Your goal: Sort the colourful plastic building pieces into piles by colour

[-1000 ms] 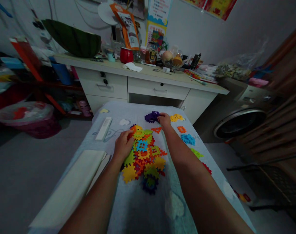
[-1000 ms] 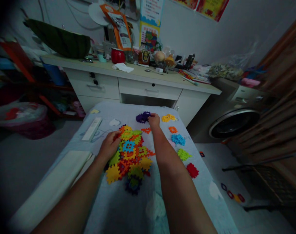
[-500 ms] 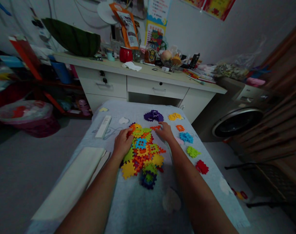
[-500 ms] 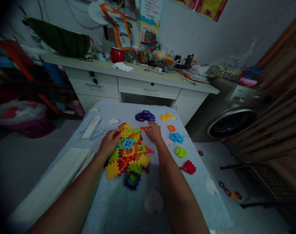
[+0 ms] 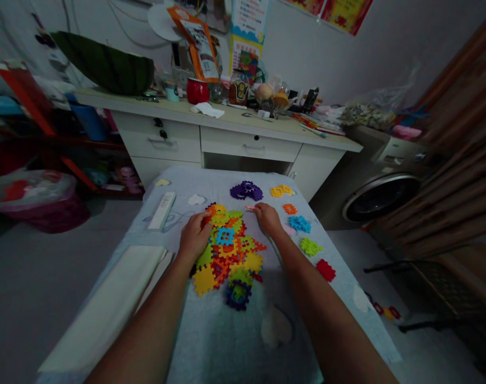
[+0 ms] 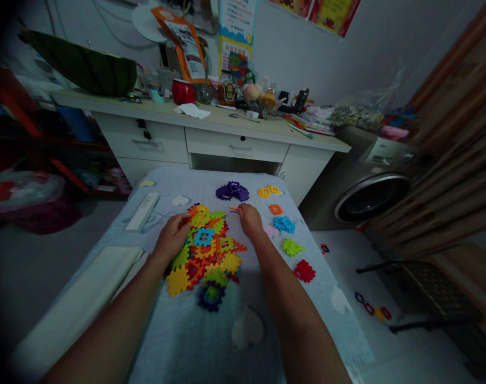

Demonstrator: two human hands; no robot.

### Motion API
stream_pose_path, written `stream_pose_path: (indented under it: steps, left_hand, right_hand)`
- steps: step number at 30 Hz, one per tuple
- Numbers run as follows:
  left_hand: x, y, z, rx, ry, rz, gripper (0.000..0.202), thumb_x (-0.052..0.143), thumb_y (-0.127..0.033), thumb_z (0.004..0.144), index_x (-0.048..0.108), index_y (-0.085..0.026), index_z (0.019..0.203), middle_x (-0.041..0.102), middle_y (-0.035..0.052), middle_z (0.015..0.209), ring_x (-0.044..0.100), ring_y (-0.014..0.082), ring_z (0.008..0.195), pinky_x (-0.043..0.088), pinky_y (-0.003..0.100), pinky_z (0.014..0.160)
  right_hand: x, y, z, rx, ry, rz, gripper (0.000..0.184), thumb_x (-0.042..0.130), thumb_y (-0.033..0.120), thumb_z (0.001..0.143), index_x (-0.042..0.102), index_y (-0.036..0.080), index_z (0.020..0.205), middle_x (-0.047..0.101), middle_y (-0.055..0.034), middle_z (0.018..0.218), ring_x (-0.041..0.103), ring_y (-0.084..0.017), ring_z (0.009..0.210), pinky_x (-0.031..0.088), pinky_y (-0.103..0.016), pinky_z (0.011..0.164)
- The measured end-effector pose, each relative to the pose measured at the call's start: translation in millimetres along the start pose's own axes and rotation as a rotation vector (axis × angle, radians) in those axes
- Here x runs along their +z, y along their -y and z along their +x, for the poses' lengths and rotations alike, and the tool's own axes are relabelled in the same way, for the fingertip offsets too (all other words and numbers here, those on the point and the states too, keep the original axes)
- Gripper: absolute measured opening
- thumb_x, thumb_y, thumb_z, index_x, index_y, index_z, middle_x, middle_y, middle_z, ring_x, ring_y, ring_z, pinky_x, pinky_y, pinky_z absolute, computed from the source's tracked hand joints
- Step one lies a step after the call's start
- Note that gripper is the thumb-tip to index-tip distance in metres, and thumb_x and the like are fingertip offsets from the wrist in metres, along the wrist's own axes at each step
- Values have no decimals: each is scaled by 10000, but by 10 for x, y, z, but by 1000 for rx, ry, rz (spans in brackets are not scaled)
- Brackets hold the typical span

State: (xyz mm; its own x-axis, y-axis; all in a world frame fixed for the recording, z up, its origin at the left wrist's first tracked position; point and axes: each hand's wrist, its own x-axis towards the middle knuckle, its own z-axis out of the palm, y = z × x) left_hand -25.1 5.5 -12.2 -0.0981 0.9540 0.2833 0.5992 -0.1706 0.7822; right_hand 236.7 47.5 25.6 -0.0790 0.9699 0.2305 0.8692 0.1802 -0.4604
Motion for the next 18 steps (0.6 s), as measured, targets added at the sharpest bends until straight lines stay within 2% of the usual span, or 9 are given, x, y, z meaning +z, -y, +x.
stream_pose_path:
  steps: [3,5,8,11,13,18]
  left_hand:
    - [-9,-15,-3,-7,4,5,367,484,-331,820,628,-212,1136,630,86,1192,598,246,1113,451,405,1021]
    - [-13,-25,-5,-6,6,3,371,480,-335,818,629,-206,1131,631,90,1183,602,246,1100,453,402,1018]
    - [-13,-30,-2,-9,3,7,372,480,-337,812,632,-205,1125,632,92,1180,604,247,1090,448,407,1022]
    - [-10,-24,2,-13,5,5,382,480,-344,811,631,-206,1133,631,93,1192,604,249,1092,447,415,1024]
    - [-10,-18,3,-12,6,2,391,474,-350,814,629,-203,1141,630,95,1195,606,250,1093,450,415,1022]
    - [-13,-16,-4,-11,-3,9,389,471,-346,819,629,-210,1148,628,91,1208,601,254,1115,445,414,1030]
  right_hand:
    - [-203,-222,49,35,-118,85,218,491,211,905,708,191,914,705,-87,994,611,-207,971,425,-305,889]
    - [-362,-434,104,91,-172,151,191,509,218,882,697,189,864,701,-63,907,625,-192,904,454,-303,846]
    - [-596,-765,195,296,-256,257,143,532,216,844,669,181,863,650,-9,713,614,-148,671,484,-263,675]
    - [-781,-1023,256,532,-358,324,48,600,184,782,634,162,806,594,18,591,568,-112,532,472,-222,558]
    - [-858,-1148,273,617,-381,344,16,626,161,755,613,153,755,571,18,544,550,-103,487,470,-212,516]
    - [-913,-1383,289,679,-405,318,38,612,109,715,607,143,699,540,12,496,525,-104,440,474,-223,472]
